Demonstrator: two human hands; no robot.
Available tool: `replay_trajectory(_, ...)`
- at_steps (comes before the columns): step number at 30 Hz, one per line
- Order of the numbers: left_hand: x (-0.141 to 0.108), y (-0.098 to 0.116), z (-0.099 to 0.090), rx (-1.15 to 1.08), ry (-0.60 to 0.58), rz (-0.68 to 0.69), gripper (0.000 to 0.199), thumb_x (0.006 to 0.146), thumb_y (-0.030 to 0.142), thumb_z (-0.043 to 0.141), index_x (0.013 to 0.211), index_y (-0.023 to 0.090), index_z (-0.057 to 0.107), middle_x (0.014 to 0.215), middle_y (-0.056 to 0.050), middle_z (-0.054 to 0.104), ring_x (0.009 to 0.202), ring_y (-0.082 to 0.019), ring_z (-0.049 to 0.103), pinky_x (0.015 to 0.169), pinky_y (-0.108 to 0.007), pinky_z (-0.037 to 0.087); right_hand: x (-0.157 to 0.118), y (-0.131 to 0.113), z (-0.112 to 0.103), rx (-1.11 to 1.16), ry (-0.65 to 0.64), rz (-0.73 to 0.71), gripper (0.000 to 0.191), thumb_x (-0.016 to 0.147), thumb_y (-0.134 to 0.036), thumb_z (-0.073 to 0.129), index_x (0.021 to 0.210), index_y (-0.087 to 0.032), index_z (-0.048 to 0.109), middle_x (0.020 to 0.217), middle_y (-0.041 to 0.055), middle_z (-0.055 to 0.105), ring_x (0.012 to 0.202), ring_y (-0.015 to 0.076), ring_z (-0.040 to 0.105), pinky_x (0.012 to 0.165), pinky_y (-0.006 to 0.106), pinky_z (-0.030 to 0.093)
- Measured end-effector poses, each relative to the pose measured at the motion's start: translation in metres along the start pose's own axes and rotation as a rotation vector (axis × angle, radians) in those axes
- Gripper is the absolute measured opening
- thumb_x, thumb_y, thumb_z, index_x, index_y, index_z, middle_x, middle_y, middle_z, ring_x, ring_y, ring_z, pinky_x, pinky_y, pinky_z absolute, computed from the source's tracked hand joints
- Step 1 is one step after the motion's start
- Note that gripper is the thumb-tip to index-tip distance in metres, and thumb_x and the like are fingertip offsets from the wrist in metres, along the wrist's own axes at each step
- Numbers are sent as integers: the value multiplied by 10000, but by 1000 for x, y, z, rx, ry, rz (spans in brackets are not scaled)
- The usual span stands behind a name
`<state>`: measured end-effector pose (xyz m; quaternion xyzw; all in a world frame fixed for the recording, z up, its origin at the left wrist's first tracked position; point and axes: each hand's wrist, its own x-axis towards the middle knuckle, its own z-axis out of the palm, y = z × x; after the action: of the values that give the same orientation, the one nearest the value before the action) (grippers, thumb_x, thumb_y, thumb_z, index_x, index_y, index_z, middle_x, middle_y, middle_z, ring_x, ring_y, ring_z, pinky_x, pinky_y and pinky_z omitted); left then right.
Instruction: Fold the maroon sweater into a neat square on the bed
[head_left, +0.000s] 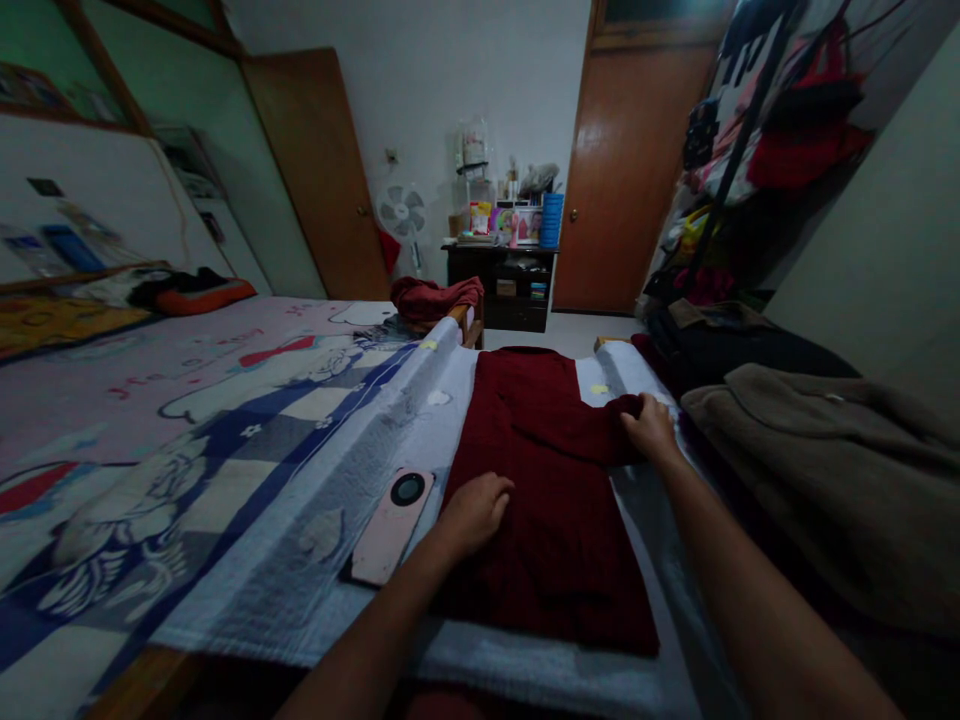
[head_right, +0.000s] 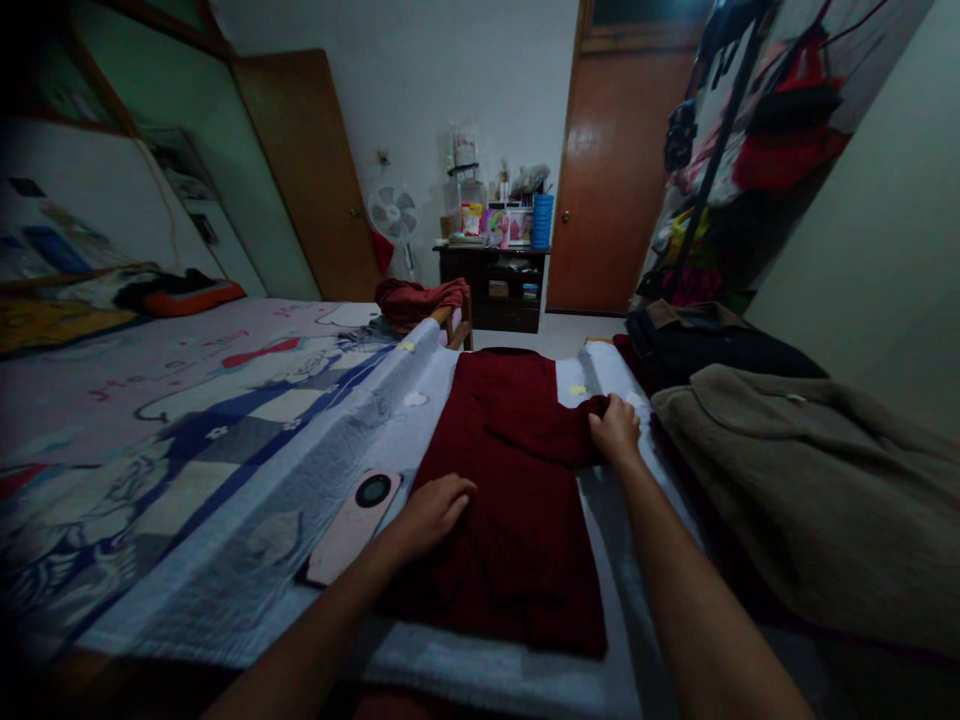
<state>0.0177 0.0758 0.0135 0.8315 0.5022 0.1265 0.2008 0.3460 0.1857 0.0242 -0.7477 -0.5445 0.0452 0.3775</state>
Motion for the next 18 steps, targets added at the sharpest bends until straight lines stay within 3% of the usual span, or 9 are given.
replay_trajectory(2,9,-13,5,143,193,-51,374,906,189,393,1231,183,578,1301,-81,588,1218,-198,508,1064,-366,367,-20,-6,-1,-191,45,-30,580,734,-271,571,1289,-131,476,1348,199,445,1214,350,424,992,469,334)
replay_trajectory(4,16,-27,14,285,282,-92,425,903,203,431,1320,179,508,1447,-95,457,1361,-242,353,1132,-458,260,-44,-12,-2,-262,41,-85,582,768,-278,561,1325,-153,446,1408,179,386,1245,341,393,999,458,330)
replay_trajectory(7,20,-44,30,397,226,-171,481,918,319,455,1375,169,454,1505,-112,373,1413,-295,255,1120,-543,246,-85,-16,-3,-286,-113,-192,436,828,-260,508,1246,-136,520,1304,165,488,1183,291,461,978,387,361)
replay_trajectory(11,18,-53,46,443,201,-184,535,923,401,444,1410,182,418,1529,-90,334,1427,-283,225,1106,-491,295,-136,-18,-1,-328,-380,-222,333,860,-260,482,1148,-119,572,1052,143,601,992,250,575,898,341,414)
replay_trajectory(14,16,-53,51,475,248,-176,541,926,409,427,1418,185,410,1534,-83,326,1429,-270,222,1105,-474,298,-158,-22,-1,-355,-375,-169,386,867,-279,489,1215,-119,536,1093,157,588,1022,263,581,898,347,424)
replay_trajectory(18,14,-51,53,501,288,-167,536,926,407,419,1412,180,420,1531,-89,329,1426,-268,229,1096,-469,303,-168,-25,-1,-280,-368,-85,452,869,-294,492,1279,-104,492,1160,180,572,1057,272,591,896,357,449)
